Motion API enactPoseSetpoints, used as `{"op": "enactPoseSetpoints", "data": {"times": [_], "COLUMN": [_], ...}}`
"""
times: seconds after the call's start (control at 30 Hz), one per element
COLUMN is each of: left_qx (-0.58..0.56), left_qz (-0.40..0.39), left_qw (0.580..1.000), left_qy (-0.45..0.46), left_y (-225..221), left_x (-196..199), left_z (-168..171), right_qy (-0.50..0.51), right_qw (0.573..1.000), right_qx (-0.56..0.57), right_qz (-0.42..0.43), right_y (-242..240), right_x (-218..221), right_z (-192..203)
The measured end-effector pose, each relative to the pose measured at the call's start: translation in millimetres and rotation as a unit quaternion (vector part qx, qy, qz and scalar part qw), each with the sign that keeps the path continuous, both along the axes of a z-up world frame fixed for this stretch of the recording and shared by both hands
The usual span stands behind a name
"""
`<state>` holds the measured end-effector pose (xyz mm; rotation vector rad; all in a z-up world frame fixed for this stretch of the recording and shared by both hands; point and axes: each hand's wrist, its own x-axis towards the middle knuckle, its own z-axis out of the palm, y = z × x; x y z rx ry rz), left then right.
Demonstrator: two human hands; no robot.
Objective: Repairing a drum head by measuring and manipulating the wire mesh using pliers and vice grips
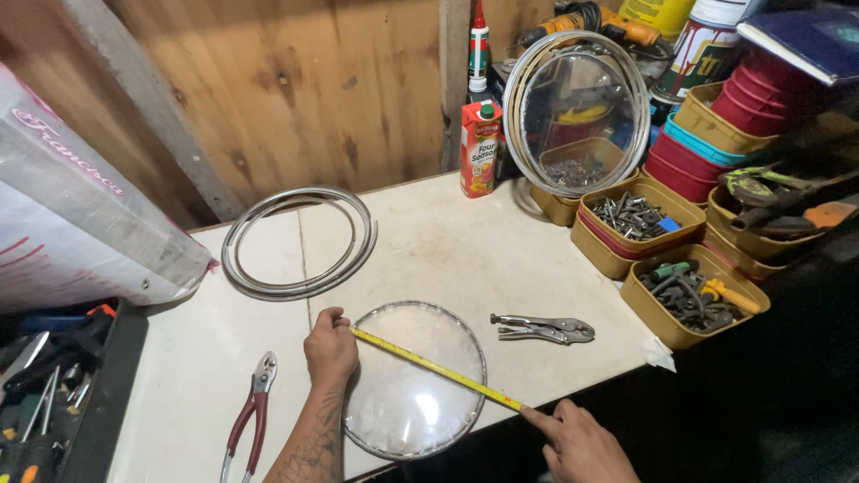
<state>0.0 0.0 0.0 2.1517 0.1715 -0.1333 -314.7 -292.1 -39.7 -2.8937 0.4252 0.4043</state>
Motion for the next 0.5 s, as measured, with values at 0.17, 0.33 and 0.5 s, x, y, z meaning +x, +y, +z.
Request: {"op": "enactPoseSetpoints", "data": {"times": [0.17,0.33,0.5], "left_qx": [-0.01,0.067,-0.06], "left_qz": [0.013,-0.026,0.009], "left_qw": [1.0,0.996,0.996], "left_qy": [-0.007,-0.049,-0.067], "left_y": [1,0,5], "left_x": [-8,-3,-10], "left_z": [11,-8,-1], "right_qy": [-0.04,-0.004,-0.111], "right_qw": [0.999,0.998,0.985], "right_qx": [0.015,0.062,0.134], "right_qz": [0.01,0.008,-0.012], "right_y": [5,-3,-3], "right_x": [-1,2,-3], "right_z": [15,14,16]}}
